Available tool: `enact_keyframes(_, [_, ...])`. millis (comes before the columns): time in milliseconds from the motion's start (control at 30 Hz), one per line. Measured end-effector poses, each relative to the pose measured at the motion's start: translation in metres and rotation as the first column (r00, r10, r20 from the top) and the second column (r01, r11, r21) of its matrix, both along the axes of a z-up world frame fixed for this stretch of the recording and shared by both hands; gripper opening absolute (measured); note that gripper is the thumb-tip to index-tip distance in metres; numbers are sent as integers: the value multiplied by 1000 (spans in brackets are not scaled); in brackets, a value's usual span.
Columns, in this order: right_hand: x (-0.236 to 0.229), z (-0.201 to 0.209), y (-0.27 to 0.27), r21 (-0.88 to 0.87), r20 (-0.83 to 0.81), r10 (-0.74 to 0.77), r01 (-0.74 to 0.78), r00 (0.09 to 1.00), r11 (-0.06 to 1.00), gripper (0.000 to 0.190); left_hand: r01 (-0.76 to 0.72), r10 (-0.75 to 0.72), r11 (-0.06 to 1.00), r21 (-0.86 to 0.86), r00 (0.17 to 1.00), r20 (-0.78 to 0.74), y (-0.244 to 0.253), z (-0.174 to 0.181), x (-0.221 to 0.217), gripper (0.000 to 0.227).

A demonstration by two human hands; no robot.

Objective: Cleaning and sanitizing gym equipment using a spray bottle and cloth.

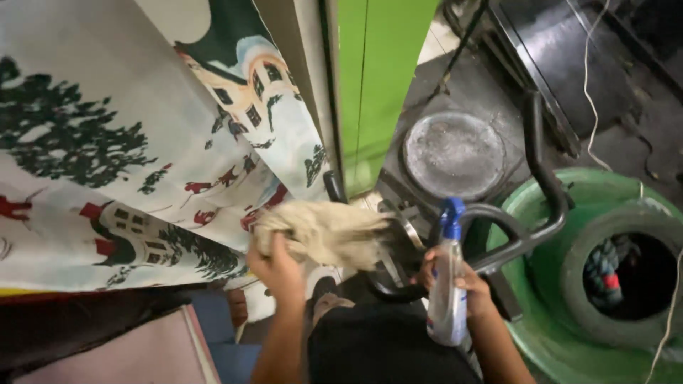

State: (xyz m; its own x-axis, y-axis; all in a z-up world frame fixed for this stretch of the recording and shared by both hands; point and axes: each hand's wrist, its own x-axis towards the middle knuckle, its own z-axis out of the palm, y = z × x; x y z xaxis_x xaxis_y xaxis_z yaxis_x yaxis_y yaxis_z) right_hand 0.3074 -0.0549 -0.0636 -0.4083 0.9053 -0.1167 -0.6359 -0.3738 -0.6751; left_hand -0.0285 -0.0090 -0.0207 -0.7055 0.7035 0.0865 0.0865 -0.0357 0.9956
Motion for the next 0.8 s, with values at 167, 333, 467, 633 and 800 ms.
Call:
enact_keyframes(167, [-5,-6,-4,-4,-33,-131,131,991,991,78,-26,-31,987,160,939,342,9,3,-35,37])
enact_keyframes(333, [-14,-3,-9,29,-20,-303,304,953,952,80,432,-440,880,197,898,-1,31,33,4,33])
enact_keyframes(467, [-15,-7,-16,25,0,-384,384,923,923,80,657,-575,752,56,695,-431,51,-34,44,25])
enact_keyframes(633, [-23,-14,-25,42,-71,-481,485,874,874,77,483,-455,874,54,852,-259,53,-32,60,46])
enact_keyframes(800, [-22,-20,-24,53,-123,-509,517,852,854,74,601,-615,788,134,753,233,84,-51,61,50])
